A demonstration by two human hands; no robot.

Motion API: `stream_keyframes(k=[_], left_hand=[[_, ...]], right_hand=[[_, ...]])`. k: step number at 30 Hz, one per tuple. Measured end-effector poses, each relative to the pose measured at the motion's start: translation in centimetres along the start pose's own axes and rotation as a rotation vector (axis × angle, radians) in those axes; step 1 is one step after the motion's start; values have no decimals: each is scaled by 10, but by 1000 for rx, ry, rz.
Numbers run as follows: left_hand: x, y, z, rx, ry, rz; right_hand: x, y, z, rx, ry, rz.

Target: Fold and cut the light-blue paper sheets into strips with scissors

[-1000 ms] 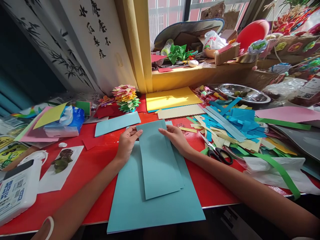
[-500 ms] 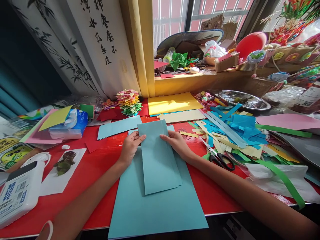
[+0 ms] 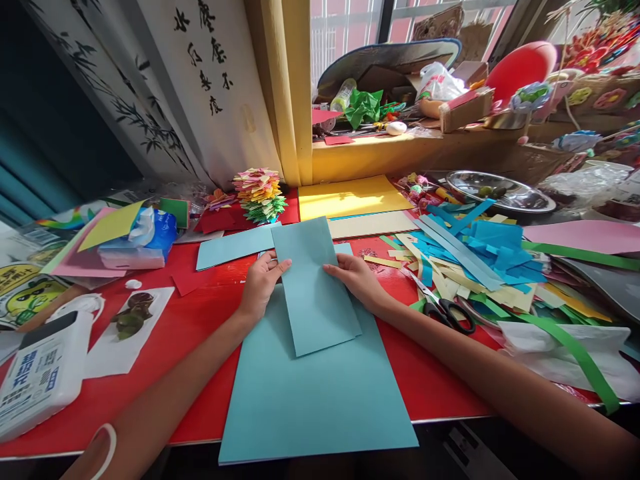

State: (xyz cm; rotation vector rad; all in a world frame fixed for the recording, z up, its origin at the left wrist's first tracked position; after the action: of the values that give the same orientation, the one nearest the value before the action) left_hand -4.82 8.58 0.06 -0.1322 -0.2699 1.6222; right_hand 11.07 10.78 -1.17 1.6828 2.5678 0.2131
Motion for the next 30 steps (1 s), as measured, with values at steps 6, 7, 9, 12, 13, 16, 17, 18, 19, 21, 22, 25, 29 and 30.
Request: stream_keyframes(k=[6, 7, 9, 12, 13, 16, 17, 18, 19, 21, 22, 25, 29, 30], left_hand=[[-3, -9, -13, 70, 125, -69], [-3, -7, -11, 64, 108, -38], [-2, -2, -7, 41, 74, 12], [-1, -2, -5, 33, 56, 15], [-1, -4, -5, 31, 67, -4], [-1, -8, -9, 23, 100, -45], [-1, -8, -9, 24, 103, -43], [-1, -7, -10, 26, 101, -36], [-1, -6, -10, 26, 99, -28], [-1, -4, -11, 19, 98, -18], [-1, -4, -11, 15, 99, -15], [0, -3, -11, 12, 102, -2], [-2, -7, -10, -21, 129, -15], [-3, -8, -10, -35, 142, -20]], right_hand=[[1, 2, -1, 85, 6, -4], [2, -1, -1, 72, 9, -40], [3, -5, 0, 35, 6, -93], [4, -5, 3, 8, 3, -91], [4, -4, 4, 10, 6, -80], [5, -3, 5, 18, 11, -61], [5, -2, 5, 13, 11, -60], [5, -2, 5, 4, 12, -57], [5, -2, 5, -6, 14, -52], [5, -2, 4, -18, 16, -46], [4, -2, 3, -15, 17, -45], [3, -4, 2, 20, 17, -56], [3, -4, 1, 36, 11, -50], [3, -3, 0, 35, 12, -43]])
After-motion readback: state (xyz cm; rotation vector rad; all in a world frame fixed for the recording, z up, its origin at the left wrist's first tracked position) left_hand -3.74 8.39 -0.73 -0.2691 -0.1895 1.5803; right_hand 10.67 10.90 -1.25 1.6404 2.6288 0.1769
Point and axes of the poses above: each hand's wrist, its own x-axis towards the middle knuckle, its own y-axis out of the back of the hand, z = x × y, the point moved 9 cm from there along x, towards the middle knuckle, and after that the axes turned 13 degrees about -x, right-handed, at the moved point
